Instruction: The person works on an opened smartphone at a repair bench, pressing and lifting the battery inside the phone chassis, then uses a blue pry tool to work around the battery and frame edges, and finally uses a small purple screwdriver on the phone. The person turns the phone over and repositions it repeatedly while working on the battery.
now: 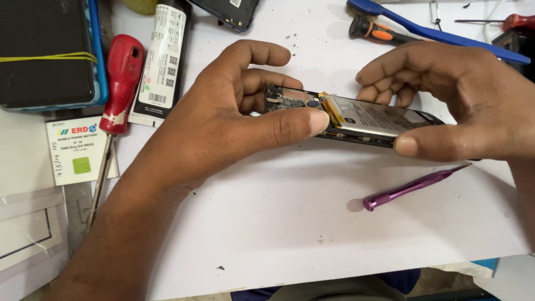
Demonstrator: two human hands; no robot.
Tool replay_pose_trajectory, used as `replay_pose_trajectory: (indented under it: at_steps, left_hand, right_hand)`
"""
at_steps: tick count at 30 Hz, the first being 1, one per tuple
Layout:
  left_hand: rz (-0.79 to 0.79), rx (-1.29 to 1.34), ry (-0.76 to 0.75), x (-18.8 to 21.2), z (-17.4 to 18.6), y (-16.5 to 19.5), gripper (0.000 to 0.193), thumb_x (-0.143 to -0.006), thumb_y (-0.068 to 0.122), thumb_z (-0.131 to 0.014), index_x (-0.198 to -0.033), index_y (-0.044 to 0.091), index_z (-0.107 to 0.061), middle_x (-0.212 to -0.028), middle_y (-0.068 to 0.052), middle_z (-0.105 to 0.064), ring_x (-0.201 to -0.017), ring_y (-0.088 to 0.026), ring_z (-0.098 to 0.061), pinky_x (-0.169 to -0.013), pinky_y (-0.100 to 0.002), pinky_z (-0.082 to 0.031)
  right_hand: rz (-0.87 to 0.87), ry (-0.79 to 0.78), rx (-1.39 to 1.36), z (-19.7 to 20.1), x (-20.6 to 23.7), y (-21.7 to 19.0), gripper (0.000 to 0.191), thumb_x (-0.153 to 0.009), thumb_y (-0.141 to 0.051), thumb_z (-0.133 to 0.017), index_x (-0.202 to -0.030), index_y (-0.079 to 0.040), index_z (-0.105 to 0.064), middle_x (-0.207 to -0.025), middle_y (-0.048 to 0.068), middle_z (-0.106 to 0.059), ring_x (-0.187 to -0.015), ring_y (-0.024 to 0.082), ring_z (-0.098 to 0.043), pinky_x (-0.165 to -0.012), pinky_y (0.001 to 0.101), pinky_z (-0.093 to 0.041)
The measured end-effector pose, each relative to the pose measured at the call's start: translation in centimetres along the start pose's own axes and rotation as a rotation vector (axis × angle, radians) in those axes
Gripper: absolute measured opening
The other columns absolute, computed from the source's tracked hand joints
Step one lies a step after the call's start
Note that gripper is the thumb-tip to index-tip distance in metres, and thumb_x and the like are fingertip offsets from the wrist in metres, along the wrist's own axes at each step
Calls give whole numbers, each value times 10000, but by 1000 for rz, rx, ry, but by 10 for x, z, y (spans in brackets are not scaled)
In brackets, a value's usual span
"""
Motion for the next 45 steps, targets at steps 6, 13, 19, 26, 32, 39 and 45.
replay_pose_trajectory:
  at_steps: [6, 13, 19, 26, 32, 39, 45]
  left_hand:
    - [5, -9, 5, 3, -1, -7, 1020, -751, 519, -819, -1440, -101, -392, -1193, -279, -630, -1121, -303, -726, -865, -370, -651]
    - [-8, -30, 14, 2, -1, -14, 1023, -749, 516, -818, -1439, -105, -389, -1184, -280, -635, -1113, -301, -731, -855, -375, -657]
    - [-2, -43, 16, 0, 1, -14, 1032, -745, 518, -821, -1443, -104, -384, -1171, -279, -641, -1102, -304, -739, -853, -377, -660]
    - [11, -36, 2, 2, 3, -13, 1046, -732, 532, -820, -1447, -96, -386, -1173, -271, -643, -1106, -304, -737, -854, -379, -656]
    - [2, -96, -55, 7, 0, -10, 1059, -731, 526, -823, -1494, -53, -371, -1274, -256, -598, -1172, -334, -633, -905, -396, -613]
    - [63, -151, -122, 10, 4, -5, 1057, -718, 454, -864, -1536, 8, -367, -1329, -202, -599, -1205, -279, -647, -916, -376, -586]
    - [0, -46, -135, 12, 2, 13, 1086, -658, 353, -885, -1528, 5, -335, -1340, -156, -609, -1228, -206, -659, -1023, -335, -550]
  right_hand:
    - [-3, -16, 35, -4, 1, 7, 832, -612, -289, -781, -1356, 41, -609, -1120, 198, -674, -1176, 292, -679, -1093, 454, -458]
    - [10, -19, 43, -7, 0, 16, 837, -628, -313, -782, -1361, 47, -602, -1126, 206, -673, -1185, 308, -682, -1076, 464, -479]
    - [-27, -3, 53, -6, -1, 19, 861, -613, -339, -793, -1364, 43, -619, -1109, 210, -677, -1167, 323, -636, -1061, 469, -479]
    - [-20, 4, 46, -10, 0, 16, 852, -617, -345, -792, -1355, 44, -621, -1106, 211, -672, -1157, 315, -683, -1033, 455, -488]
    - [-20, -4, 29, -11, 3, 13, 857, -610, -332, -786, -1359, 46, -610, -1134, 214, -659, -1153, 303, -672, -1012, 421, -495]
    - [53, -26, -1, -14, 4, 4, 940, -581, -235, -834, -1422, 46, -523, -1248, 174, -651, -1195, 256, -620, -1052, 391, -464]
    - [221, 64, 164, -16, 9, -18, 979, -538, -240, -878, -1404, 34, -513, -1273, 154, -635, -1192, 242, -610, -1064, 392, -484]
Point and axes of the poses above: each hand's wrist, its own x-axis away from the middle knuckle, its own z-axis out of the back of the hand, y = z × x, the point moved 7 cm from there along -x, towards the middle knuckle
